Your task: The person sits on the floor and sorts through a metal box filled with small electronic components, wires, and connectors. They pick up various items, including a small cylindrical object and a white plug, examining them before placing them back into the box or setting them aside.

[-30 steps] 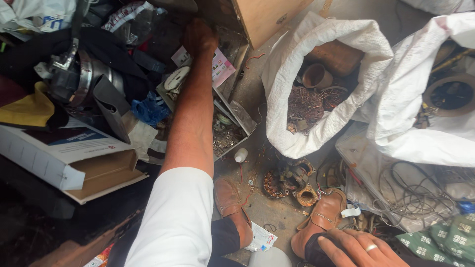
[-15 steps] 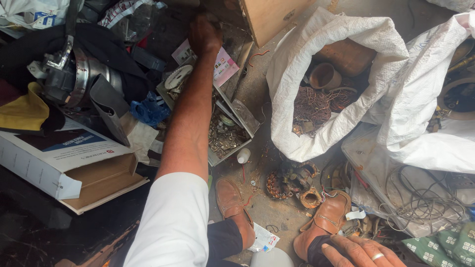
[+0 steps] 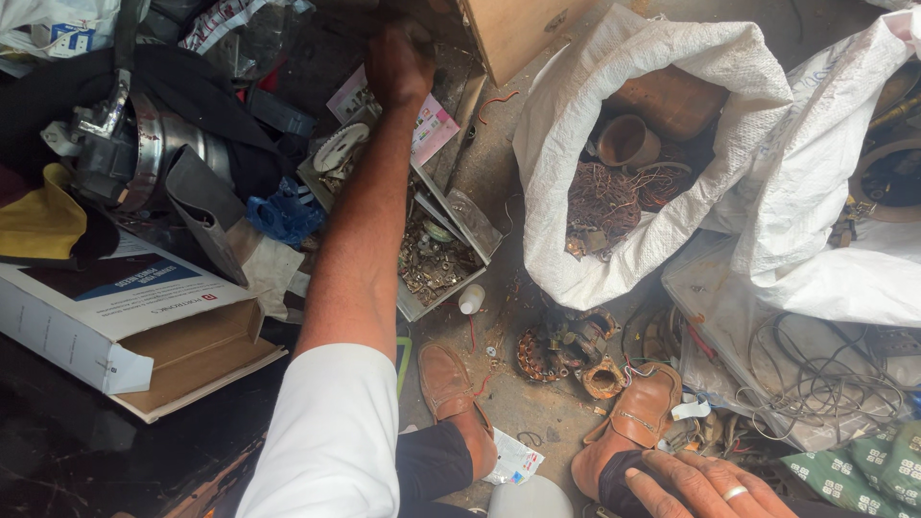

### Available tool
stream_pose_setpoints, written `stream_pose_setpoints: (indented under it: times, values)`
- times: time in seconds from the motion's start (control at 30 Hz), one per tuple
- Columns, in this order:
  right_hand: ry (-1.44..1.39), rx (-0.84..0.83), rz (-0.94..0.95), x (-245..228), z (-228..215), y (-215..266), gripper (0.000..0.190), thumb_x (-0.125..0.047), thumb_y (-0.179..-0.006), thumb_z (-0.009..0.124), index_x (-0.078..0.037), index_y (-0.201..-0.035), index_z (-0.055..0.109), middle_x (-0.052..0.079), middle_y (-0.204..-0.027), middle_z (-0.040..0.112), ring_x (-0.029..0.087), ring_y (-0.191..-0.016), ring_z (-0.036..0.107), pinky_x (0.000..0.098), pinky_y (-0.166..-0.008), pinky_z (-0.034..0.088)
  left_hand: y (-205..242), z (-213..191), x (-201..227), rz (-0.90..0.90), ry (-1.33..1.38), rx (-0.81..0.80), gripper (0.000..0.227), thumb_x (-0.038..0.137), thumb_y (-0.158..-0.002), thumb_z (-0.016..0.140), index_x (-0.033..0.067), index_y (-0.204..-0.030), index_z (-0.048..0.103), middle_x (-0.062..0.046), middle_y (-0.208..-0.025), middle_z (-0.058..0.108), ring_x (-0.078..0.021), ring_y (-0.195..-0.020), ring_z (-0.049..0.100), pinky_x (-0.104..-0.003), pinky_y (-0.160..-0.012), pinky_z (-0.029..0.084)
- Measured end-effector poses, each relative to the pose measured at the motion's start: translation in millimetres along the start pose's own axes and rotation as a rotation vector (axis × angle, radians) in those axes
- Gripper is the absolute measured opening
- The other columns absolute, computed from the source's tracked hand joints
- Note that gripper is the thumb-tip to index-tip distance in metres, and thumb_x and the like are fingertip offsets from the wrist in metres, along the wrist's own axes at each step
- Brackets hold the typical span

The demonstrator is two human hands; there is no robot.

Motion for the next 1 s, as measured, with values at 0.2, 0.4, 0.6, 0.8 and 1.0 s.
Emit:
stream_pose_setpoints:
  times: [0.2, 0.4, 0.6, 0.8, 1.0]
  values:
    - [-0.008, -0.02, -0.012, 1.7, 1.2, 3.8, 0.044, -0.035, -0.09, 0.053, -0.03, -0.132, 0.065, 0.001, -0.129, 0.068, 0.021, -0.114, 0.068, 0.0462, -0.103, 0.051, 9.6, 0.1, -2.0, 0.107, -0.116, -0.008, 0.024, 0.015, -0.073, 0.082, 0.0227, -0.096, 0.079, -0.008, -0.098, 0.077, -0.0326, -0.092, 0.072, -0.044, -0.082, 0.056]
    - [0.014, -0.016, -0.038, -0.8, -3.6, 5.4, 0.048, -0.037, -0.088, 0.053, -0.028, -0.134, 0.063, 0.002, -0.13, 0.067, 0.021, -0.114, 0.067, 0.0449, -0.101, 0.051, 0.8, 17.3, -19.6, 0.292, -0.282, -0.004, 0.028, 0.02, -0.08, 0.078, 0.0142, -0.106, 0.074, -0.01, -0.106, 0.074, -0.0335, -0.103, 0.067, -0.048, -0.09, 0.051]
    - [0.03, 0.009, -0.06, -1.2, -7.0, 3.5, 0.049, -0.036, -0.088, 0.053, -0.025, -0.136, 0.062, 0.004, -0.13, 0.066, 0.022, -0.114, 0.066, 0.0453, -0.101, 0.051, 3.2, 16.4, -19.3, 0.237, -0.33, -0.141, 0.031, 0.02, -0.08, 0.079, 0.0178, -0.111, 0.075, -0.014, -0.109, 0.071, -0.0344, -0.106, 0.065, -0.047, -0.092, 0.051]
    - [0.032, 0.01, -0.067, -1.8, -9.6, 2.4, 0.051, -0.035, -0.086, 0.053, -0.024, -0.136, 0.061, 0.004, -0.131, 0.065, 0.023, -0.115, 0.066, 0.0453, -0.101, 0.051, 9.6, 8.9, -7.8, 0.233, -0.285, -0.122, 0.033, 0.021, -0.074, 0.081, 0.0166, -0.107, 0.075, -0.013, -0.108, 0.072, -0.035, -0.105, 0.065, -0.048, -0.089, 0.05]
    - [0.025, -0.002, -0.087, -1.0, -10.0, -0.7, 0.051, -0.035, -0.088, 0.053, -0.022, -0.137, 0.06, 0.005, -0.131, 0.065, 0.023, -0.117, 0.065, 0.0457, -0.102, 0.051, 6.6, 26.8, -11.4, 0.199, -0.267, -0.027, 0.026, 0.018, -0.076, 0.078, 0.0152, -0.102, 0.075, -0.014, -0.105, 0.072, -0.0351, -0.103, 0.067, -0.047, -0.091, 0.051]
Point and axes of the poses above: each hand's wrist, its own y-axis away from the middle knuckle, its own z-axis out of the palm, x = y × z, the point moved 3 cm from there along -y, towards the middle knuckle
